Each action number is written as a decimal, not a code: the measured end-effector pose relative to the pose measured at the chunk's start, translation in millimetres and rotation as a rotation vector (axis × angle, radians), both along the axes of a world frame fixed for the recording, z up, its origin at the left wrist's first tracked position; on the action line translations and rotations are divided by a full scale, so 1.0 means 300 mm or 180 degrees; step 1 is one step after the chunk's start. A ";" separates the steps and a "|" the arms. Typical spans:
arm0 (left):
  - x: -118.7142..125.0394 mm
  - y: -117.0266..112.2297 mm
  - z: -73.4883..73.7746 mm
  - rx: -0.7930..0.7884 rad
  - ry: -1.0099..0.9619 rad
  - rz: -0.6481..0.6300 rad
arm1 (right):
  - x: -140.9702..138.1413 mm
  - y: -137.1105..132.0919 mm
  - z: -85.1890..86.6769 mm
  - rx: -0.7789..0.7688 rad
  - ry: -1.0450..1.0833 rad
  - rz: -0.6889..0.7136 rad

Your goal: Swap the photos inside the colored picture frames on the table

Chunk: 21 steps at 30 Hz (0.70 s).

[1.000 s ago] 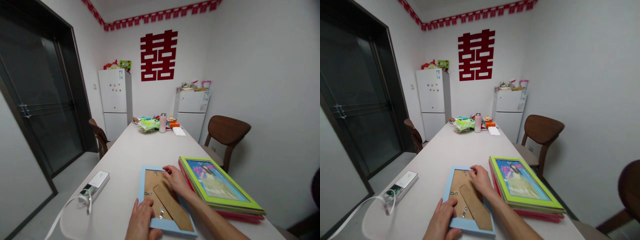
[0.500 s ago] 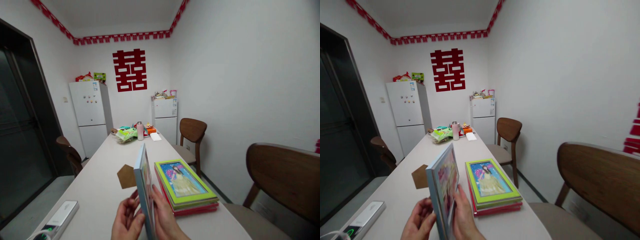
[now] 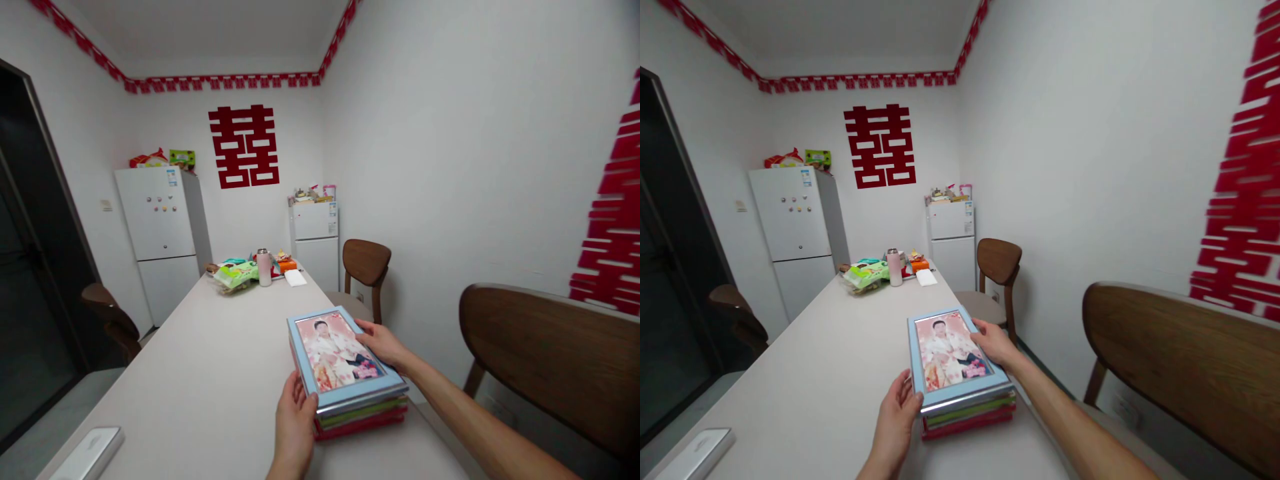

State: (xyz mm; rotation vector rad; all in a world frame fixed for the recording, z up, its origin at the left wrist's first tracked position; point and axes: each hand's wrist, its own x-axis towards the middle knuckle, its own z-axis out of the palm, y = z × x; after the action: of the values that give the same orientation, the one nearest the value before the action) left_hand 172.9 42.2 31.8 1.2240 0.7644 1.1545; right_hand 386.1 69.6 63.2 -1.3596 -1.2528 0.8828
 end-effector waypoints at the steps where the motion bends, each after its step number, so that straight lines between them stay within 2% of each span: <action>1: 0.012 0.006 -0.015 0.0082 0.0094 0.0012 | 0.011 0.006 -0.013 -0.0004 -0.0031 -0.0049; 6: 0.010 0.024 -0.055 0.0380 0.0952 0.0145 | 0.032 0.014 -0.063 -0.0134 -0.0197 -0.0282; 14: -0.004 -0.014 -0.066 0.0131 0.0981 -0.0286 | 0.027 -0.132 -0.133 -0.0453 0.0025 -0.0321; 17: -0.025 -0.012 -0.068 0.0193 0.0866 -0.0279 | -0.028 -0.145 -0.151 -0.0465 0.0130 -0.0355; 21: -0.123 0.057 -0.062 0.0262 0.0889 0.0011 | -0.167 -0.077 -0.145 -0.0243 0.0003 -0.0248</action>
State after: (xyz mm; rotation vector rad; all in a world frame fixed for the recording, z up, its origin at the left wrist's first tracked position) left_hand 136.1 59.4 13.3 1.4730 0.9343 1.0377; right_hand 336.1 46.4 19.6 -1.4584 -1.1677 0.8844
